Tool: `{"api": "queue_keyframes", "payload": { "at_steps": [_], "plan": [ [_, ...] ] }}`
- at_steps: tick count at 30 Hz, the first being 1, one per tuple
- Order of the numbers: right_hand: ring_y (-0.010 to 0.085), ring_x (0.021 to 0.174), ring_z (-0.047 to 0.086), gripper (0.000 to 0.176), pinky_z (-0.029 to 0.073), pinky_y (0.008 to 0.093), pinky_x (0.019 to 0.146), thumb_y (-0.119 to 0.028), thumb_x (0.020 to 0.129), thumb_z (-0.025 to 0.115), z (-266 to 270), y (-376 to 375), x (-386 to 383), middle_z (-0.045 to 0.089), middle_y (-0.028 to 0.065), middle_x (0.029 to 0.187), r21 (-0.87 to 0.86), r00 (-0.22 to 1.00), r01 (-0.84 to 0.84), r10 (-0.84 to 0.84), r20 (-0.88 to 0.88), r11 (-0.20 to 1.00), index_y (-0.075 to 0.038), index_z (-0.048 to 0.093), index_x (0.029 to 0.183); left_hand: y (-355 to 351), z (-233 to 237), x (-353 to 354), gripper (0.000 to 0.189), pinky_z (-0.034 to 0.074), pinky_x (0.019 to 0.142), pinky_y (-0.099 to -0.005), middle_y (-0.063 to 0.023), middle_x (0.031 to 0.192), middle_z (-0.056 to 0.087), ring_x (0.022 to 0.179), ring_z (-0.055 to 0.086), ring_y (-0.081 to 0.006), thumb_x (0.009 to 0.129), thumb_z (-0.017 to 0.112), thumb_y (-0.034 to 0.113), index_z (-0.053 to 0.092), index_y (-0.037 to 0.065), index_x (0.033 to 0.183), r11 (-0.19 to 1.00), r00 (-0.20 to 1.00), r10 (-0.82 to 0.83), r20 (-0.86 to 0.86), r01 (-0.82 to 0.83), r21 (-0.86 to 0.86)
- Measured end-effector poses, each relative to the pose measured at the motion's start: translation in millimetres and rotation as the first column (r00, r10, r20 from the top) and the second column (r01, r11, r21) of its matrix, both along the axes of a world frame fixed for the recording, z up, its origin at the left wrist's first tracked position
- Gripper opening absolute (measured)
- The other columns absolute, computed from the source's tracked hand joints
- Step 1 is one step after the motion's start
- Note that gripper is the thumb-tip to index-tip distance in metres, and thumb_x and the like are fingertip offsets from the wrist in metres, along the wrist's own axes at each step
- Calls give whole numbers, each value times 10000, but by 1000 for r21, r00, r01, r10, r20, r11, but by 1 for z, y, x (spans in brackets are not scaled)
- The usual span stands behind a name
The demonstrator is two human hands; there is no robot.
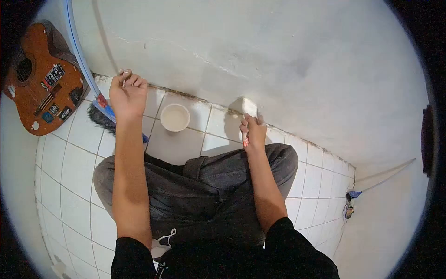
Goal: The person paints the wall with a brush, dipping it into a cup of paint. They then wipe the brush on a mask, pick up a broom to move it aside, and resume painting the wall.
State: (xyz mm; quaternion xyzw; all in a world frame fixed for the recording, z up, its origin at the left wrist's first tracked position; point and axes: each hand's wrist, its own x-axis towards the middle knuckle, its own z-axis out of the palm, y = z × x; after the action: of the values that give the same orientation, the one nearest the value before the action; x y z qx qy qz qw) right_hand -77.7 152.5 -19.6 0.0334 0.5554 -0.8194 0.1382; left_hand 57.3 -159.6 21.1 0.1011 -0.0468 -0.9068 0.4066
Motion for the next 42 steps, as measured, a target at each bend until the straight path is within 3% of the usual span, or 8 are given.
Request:
{"api": "queue_keyframes", "payload": {
  "at_steps": [8,10,25,30,32,35,40,42],
  "plan": [
    [83,589,434,488,331,194,421,48,891,534,16,1,33,457,35,857,94,987,40,-25,-161,995,-8,363,1344,6,8,-3,100,332,606,-271,-39,803,490,640,383,-130,814,488,11,464,72,890,998,997,54,51,-55,16],
    [112,647,495,588,361,209,416,51,879,546,3,5,31,503,98,1048,48,999,12,-10,-45,999,-10,295,1407,7,7,-3,97,331,603,-270,-40,804,489,638,379,-129,815,487,11,460,68,890,998,997,50,55,-51,26],
    [151,629,536,484,400,234,418,66,855,548,-56,16,3,545,139,910,-59,926,37,-12,378,998,55,344,1294,8,1,-3,104,334,595,-264,-37,792,492,625,380,-115,815,499,8,473,70,894,1000,1000,-19,0,19,-25],
    [134,624,544,519,396,240,397,41,864,575,-13,21,5,544,126,903,169,990,-113,97,103,979,28,352,1333,7,0,0,142,332,596,-258,-34,783,494,621,386,-115,791,514,-19,479,75,891,996,999,-29,-34,26,-83],
    [136,584,526,584,378,206,400,36,879,545,-10,19,4,529,71,852,153,990,75,-54,-133,985,-21,316,1412,8,1,0,133,330,598,-255,-33,786,493,623,387,-118,795,508,-16,477,77,884,999,1000,-13,2,13,-33],
    [138,614,551,589,390,214,404,23,885,533,10,25,16,530,59,838,118,962,185,-155,-226,976,-43,314,1428,6,-2,0,104,332,601,-262,-38,796,490,628,389,-121,817,492,4,465,76,886,998,1000,-9,24,11,-55],
    [153,634,569,542,426,247,427,-25,904,504,18,27,24,543,79,886,67,952,203,-181,-246,977,-50,327,1416,9,0,-2,91,335,604,-267,-44,811,484,637,385,-123,831,480,15,446,70,895,1000,1000,-5,23,5,-5],
    [167,648,572,534,437,267,437,-44,900,496,5,16,36,552,92,892,105,986,164,-163,-23,981,-52,328,1407,8,-3,-4,94,336,605,-268,-45,817,484,639,383,-125,831,479,13,442,67,899,1000,1000,-14,10,14,2]
  ]
}}
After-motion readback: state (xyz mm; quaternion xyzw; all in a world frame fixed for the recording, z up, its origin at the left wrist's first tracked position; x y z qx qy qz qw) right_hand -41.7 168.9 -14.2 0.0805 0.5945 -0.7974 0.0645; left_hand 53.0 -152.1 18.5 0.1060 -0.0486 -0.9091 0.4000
